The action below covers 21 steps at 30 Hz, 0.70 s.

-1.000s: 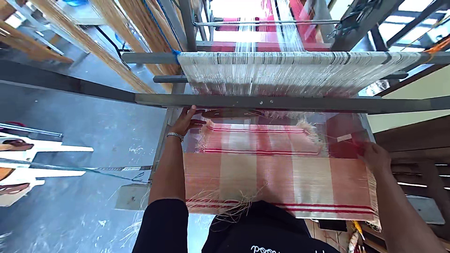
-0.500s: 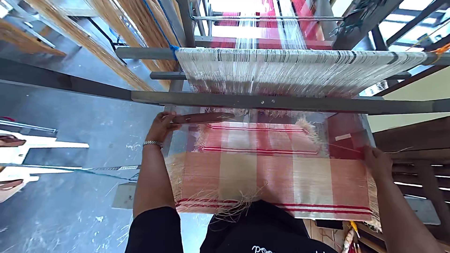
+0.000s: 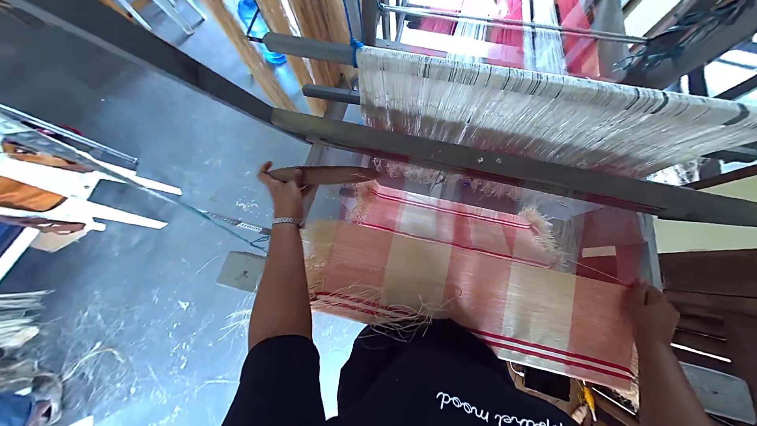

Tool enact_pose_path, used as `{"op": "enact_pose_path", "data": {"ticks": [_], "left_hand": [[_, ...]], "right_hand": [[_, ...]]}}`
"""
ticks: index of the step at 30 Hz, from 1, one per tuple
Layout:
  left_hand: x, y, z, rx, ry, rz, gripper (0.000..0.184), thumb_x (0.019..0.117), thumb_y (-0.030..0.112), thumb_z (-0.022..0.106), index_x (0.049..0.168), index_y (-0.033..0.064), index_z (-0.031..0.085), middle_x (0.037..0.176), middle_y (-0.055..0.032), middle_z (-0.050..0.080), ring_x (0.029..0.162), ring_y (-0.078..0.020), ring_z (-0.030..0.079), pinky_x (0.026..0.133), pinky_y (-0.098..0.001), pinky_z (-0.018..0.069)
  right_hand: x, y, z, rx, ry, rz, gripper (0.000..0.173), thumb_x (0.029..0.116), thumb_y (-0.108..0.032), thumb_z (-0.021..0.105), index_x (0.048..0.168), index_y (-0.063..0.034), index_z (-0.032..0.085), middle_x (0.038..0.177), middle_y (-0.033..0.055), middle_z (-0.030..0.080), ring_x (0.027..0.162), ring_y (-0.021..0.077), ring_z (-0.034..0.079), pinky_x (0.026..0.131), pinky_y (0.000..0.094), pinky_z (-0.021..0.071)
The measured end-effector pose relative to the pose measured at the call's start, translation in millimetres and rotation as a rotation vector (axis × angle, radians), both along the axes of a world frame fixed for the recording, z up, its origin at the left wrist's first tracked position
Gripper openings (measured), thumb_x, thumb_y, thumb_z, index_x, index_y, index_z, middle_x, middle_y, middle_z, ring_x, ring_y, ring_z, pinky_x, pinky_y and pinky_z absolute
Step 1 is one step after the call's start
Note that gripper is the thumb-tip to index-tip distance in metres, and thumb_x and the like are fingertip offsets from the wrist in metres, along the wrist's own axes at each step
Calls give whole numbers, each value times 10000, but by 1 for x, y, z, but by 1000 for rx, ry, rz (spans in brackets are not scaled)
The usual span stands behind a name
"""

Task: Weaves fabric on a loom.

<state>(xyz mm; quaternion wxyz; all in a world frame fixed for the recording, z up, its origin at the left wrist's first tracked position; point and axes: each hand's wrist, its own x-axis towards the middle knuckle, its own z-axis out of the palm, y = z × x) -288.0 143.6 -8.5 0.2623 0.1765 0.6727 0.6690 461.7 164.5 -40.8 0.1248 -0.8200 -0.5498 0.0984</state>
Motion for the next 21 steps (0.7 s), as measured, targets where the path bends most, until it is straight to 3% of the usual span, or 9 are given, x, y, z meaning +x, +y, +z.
{"op": "enact_pose_path", "data": {"ticks": [3,6,11,14,17,19,21], "left_hand": [[-20,-45,29,-45,136,75,806,965,88,663,1583,171,152,1477,-247,429,1026,-347,700,750,-513,639],[-25,-79,48,-81,217,117,784,967,72,640,1579,165,159,1479,-241,417,1023,-325,698,752,-495,636],[-29,-113,48,-133,312,156,765,965,91,645,1568,157,179,1468,-244,427,1041,-320,695,757,-496,635],[-26,-122,50,-202,422,149,741,974,120,645,1563,140,196,1401,-255,494,967,-307,714,754,-492,628],[-17,-126,57,-313,592,98,713,974,134,613,1558,106,207,1372,-283,527,993,-338,702,808,-524,597],[-9,-122,55,-381,703,41,692,980,116,612,1552,71,225,1341,-324,550,1066,-420,674,878,-592,554],[1,-113,42,-416,838,-57,641,992,106,605,1526,39,257,1298,-350,567,1078,-504,650,882,-658,527]], "right_hand": [[-5,-4,-2,-30,-18,6,626,1138,-364,238,1244,118,624,1214,377,638,1202,531,601,1027,682,409],[-8,-4,-3,-24,-49,8,607,1137,-350,241,1231,105,631,1188,367,653,1181,524,617,1005,678,429],[-9,-4,-4,-46,-83,-6,612,1136,-357,232,1246,99,625,1203,366,649,1191,514,618,1007,677,431],[-9,-9,-4,-39,-102,5,596,1134,-342,229,1258,100,610,1198,365,649,1187,522,617,997,676,440],[-4,-12,-9,-34,-120,13,582,1130,-325,227,1272,101,597,1206,360,647,1187,520,617,997,674,442],[1,-12,-16,-33,-130,11,584,1129,-333,221,1274,93,594,1196,358,650,1171,523,624,979,678,452],[0,-11,-19,-59,-129,12,593,1131,-338,210,1299,90,584,1214,361,644,1183,527,618,984,681,451]]}}
